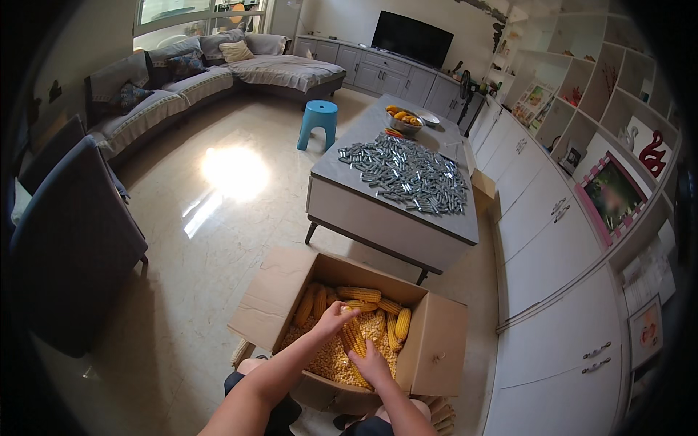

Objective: The person sits on the floor and shucks corn cobs by hand, removing kernels into a cardboard box. They handle multiple cobs one at a time, rotating them to strip kernels until the cob is bare, then place the cob back in the box.

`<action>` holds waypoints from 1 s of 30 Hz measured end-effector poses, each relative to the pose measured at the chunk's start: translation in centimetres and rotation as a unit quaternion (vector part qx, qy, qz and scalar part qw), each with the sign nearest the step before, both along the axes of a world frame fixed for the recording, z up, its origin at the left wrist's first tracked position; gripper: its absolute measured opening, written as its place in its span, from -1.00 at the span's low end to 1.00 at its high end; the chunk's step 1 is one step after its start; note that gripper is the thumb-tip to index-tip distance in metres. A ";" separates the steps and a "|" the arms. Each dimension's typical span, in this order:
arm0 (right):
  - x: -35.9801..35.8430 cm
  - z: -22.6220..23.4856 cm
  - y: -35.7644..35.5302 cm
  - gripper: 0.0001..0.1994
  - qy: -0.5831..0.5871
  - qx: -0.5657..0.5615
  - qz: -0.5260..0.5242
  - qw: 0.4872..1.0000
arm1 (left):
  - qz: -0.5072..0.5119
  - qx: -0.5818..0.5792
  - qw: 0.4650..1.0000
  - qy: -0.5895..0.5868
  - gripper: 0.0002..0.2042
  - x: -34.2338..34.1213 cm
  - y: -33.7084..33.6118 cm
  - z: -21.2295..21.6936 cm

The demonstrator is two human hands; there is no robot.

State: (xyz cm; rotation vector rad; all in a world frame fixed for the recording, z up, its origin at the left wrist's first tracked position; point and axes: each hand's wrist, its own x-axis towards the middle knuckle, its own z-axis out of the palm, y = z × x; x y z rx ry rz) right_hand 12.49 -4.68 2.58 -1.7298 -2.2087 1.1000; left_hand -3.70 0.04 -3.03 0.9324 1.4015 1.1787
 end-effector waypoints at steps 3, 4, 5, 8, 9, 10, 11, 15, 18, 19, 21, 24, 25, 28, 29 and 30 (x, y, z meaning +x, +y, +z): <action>0.0 0.6 0.0 -0.40 -0.013 -0.011 0.011 1.000 | -0.010 -0.020 1.000 0.003 -0.59 -0.1 -0.5 1.5; 0.1 0.4 -0.1 -0.40 -0.017 -0.004 0.011 1.000 | -0.008 -0.032 0.999 -0.011 -0.56 -0.1 -0.6 1.9; 0.2 0.0 -0.1 -0.39 -0.021 0.003 0.011 1.000 | -0.010 -0.034 0.999 -0.030 -0.57 -0.2 -0.5 1.6; 0.2 -0.1 -0.1 -0.38 -0.027 0.003 0.012 1.000 | -0.012 -0.031 0.997 -0.066 -0.59 -0.5 -0.1 0.4; 0.2 0.1 0.0 -0.37 -0.028 0.000 0.014 1.000 | -0.010 -0.025 0.998 -0.065 -0.60 -0.5 -0.1 -0.1; 0.2 0.4 0.1 -0.37 -0.022 -0.005 0.013 1.000 | -0.009 -0.018 0.998 -0.064 -0.61 -0.4 -0.1 0.0; 0.2 1.0 0.1 -0.37 -0.017 -0.011 0.013 1.000 | -0.015 -0.018 0.997 -0.068 -0.62 -0.4 -0.1 0.2; 0.3 1.1 0.1 -0.36 -0.016 -0.004 0.006 1.000 | -0.053 -0.040 0.993 -0.102 -0.66 -0.6 -0.3 1.3; 0.3 2.0 0.1 -0.36 0.007 -0.032 -0.004 0.999 | -0.077 -0.051 0.987 -0.130 -0.65 -1.1 -0.3 1.4; 0.4 1.9 0.2 -0.35 0.018 -0.039 -0.008 0.999 | -0.085 -0.050 0.986 -0.138 -0.65 -1.1 -0.3 1.7; 0.7 1.3 0.5 -0.35 0.041 -0.055 -0.016 0.998 | -0.100 -0.068 0.981 -0.153 -0.63 -1.4 -0.4 2.6; 0.9 0.7 0.8 -0.34 0.065 -0.064 -0.026 0.995 | -0.112 -0.054 0.977 -0.175 -0.63 -1.5 -0.6 3.1; 1.1 0.3 1.0 -0.35 0.079 -0.060 -0.029 0.995 | -0.115 -0.043 0.976 -0.182 -0.63 -1.4 -0.6 3.1; 1.3 -0.3 1.0 -0.37 0.112 -0.056 -0.032 0.992 | -0.132 -0.025 0.981 -0.140 -0.63 -1.1 -0.7 2.9; 1.2 0.0 0.9 -0.38 0.119 -0.058 -0.028 0.991 | -0.121 -0.020 0.984 -0.129 -0.63 -1.0 -0.6 2.4; 1.1 0.3 0.8 -0.39 0.127 -0.060 -0.024 0.990 | -0.109 -0.015 0.987 -0.117 -0.63 -0.8 -0.4 1.6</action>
